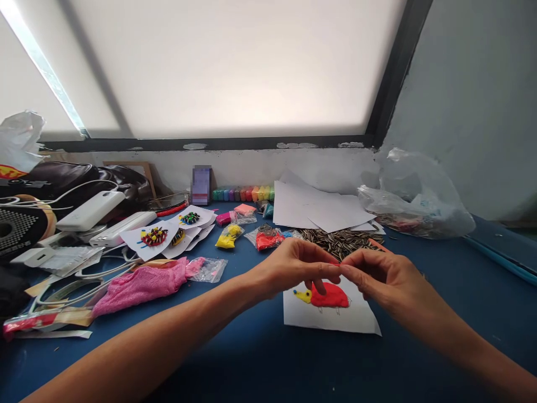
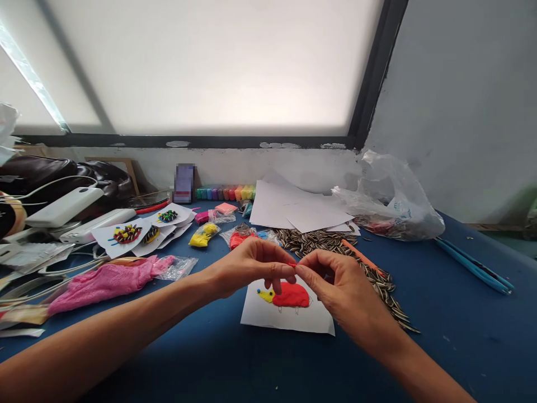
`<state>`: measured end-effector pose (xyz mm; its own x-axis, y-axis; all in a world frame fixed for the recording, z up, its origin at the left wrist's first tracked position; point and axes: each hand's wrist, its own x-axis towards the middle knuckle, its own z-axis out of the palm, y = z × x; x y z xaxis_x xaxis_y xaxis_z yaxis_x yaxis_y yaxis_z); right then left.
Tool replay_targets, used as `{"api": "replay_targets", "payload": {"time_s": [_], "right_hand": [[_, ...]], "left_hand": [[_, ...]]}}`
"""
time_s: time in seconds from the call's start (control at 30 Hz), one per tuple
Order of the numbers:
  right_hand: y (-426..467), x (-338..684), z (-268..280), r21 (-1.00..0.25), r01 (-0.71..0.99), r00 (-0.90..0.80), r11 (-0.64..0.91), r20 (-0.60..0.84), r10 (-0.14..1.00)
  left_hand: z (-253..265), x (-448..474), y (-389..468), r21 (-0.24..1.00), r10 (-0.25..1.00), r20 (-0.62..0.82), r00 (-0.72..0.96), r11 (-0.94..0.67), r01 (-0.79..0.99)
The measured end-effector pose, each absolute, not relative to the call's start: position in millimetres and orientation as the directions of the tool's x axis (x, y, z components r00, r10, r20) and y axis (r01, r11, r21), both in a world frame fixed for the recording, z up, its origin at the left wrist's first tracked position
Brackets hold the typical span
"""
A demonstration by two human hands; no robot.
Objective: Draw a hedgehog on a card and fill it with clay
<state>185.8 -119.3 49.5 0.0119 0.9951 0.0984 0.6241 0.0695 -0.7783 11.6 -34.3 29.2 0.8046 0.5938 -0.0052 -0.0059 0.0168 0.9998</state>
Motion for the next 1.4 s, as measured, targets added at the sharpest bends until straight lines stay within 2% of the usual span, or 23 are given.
{"api": "replay_targets", "payload": {"time_s": [0.23,0.33,0.5,0.57,0.63,0.67,0.73,0.87,1.03,1.23,1.4], "right_hand": [[-118,191,50,-0.803,0.591,-0.003,0.072,0.087,0.996],[-119,190,48,-0.817,0.572,-0.011,0.071,0.078,0.997],[-117,192,49,-0.773,0.631,-0.005,0.06,0.074,0.997],[-114,196,50,-0.719,0.694,0.002,0.025,0.037,0.999],[-111,201,49,-0.631,0.776,-0.013,-0.012,-0.034,0.999],[-109,203,49,-0.587,0.81,-0.022,-0.025,-0.073,0.997],[-107,206,46,-0.529,0.848,-0.031,-0.042,-0.129,0.991],[-106,206,41,-0.486,0.873,-0.032,-0.048,-0.156,0.987],[-106,203,40,-0.444,0.892,0.011,-0.085,-0.166,0.986],[-107,200,40,-0.419,0.904,0.049,-0.081,-0.087,0.995],[-106,199,36,-0.394,0.915,0.055,-0.086,-0.09,0.994]], "left_hand": [[31,10,-32,0.996,0.629,0.01,0.777,-0.078,0.05],[33,9,-33,0.989,0.606,0.007,0.795,-0.12,0.083],[33,7,-28,0.975,0.536,-0.024,0.844,-0.175,0.139],[29,5,-21,0.947,0.587,0.001,0.81,-0.262,0.188],[25,2,-11,0.883,0.709,0.074,0.702,-0.373,0.283],[22,-1,-6,0.843,0.716,0.099,0.691,-0.429,0.324],[20,-6,1,0.816,0.651,0.085,0.754,-0.48,0.322],[25,-15,4,0.766,0.485,-0.061,0.872,-0.538,0.353],[31,-15,-2,0.636,0.468,-0.161,0.869,-0.624,0.454],[29,-11,-7,0.576,0.447,-0.126,0.886,-0.694,0.432],[29,-6,-21,0.505,0.41,-0.067,0.91,-0.772,0.385]]}}
